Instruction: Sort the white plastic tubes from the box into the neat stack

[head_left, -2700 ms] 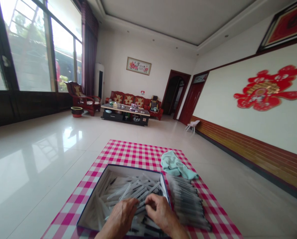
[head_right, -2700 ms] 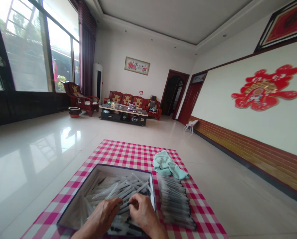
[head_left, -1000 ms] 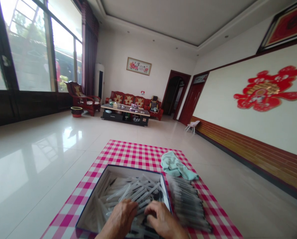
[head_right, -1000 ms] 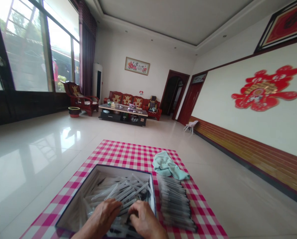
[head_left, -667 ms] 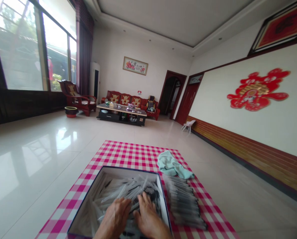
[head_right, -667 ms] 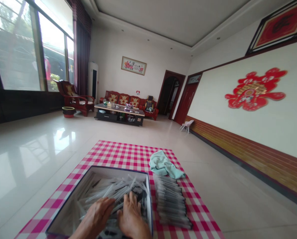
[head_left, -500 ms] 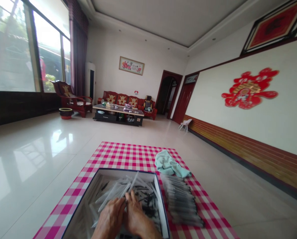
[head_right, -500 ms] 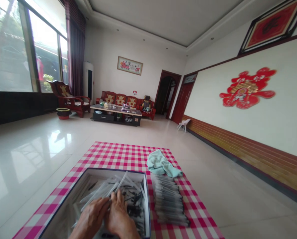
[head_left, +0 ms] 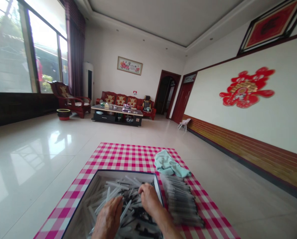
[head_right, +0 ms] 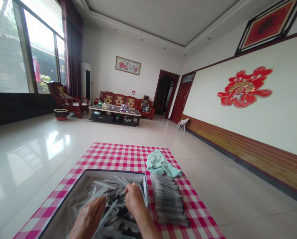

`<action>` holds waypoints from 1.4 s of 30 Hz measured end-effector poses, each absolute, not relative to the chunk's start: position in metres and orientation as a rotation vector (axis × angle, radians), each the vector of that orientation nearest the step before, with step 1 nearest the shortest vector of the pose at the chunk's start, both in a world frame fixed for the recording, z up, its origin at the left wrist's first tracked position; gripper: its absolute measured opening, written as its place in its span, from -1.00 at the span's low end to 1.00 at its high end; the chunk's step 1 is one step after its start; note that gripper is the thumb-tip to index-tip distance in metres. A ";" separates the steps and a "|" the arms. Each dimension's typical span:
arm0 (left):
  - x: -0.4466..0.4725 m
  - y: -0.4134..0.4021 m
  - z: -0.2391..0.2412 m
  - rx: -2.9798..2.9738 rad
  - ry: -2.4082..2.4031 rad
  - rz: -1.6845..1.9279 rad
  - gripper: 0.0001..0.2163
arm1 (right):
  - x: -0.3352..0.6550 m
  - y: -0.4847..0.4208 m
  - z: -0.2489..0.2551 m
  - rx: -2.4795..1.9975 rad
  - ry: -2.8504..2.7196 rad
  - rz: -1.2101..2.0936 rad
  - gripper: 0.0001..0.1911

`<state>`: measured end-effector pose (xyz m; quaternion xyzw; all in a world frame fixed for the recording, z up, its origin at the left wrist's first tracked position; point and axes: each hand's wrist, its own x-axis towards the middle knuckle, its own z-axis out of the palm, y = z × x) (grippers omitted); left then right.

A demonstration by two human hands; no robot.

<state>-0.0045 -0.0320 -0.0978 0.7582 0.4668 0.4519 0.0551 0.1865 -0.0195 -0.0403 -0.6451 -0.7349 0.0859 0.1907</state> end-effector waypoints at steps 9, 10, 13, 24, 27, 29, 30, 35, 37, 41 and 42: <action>-0.004 -0.034 -0.101 2.347 1.418 1.397 -0.81 | 0.224 -0.004 -0.043 -1.976 -2.268 0.209 -0.69; -0.004 -0.034 -0.101 2.350 1.422 1.397 -0.80 | 0.223 -0.005 -0.043 -1.988 -2.290 0.209 -0.69; -0.004 -0.034 -0.102 2.361 1.416 1.393 -0.80 | 0.224 -0.014 -0.043 -1.979 -2.361 0.226 -0.70; -0.003 -0.038 -0.096 2.340 1.394 1.262 -0.79 | 0.227 -0.008 -0.043 -1.979 -2.410 0.209 -0.67; -0.003 -0.039 -0.096 2.318 1.406 1.219 -0.79 | 0.225 -0.003 -0.041 -1.998 -2.392 0.170 -0.66; -0.002 -0.039 -0.096 2.310 1.406 1.214 -0.79 | 0.226 -0.004 -0.040 -1.993 -2.387 0.152 -0.67; -0.002 -0.039 -0.097 2.308 1.406 1.213 -0.80 | 0.226 -0.005 -0.041 -1.988 -2.391 0.149 -0.68; -0.002 -0.037 -0.099 2.314 1.410 1.206 -0.80 | 0.223 -0.008 -0.046 -1.964 -2.441 0.167 -0.72; -0.002 -0.038 -0.097 2.318 1.398 1.196 -0.79 | 0.220 -0.008 -0.048 -1.949 -2.465 0.192 -0.73; -0.002 -0.040 -0.093 2.329 1.382 1.184 -0.77 | 0.217 -0.008 -0.050 -1.925 -2.452 0.244 -0.71; -0.002 -0.040 -0.092 2.331 1.378 1.183 -0.77 | 0.217 -0.009 -0.049 -1.920 -2.431 0.252 -0.71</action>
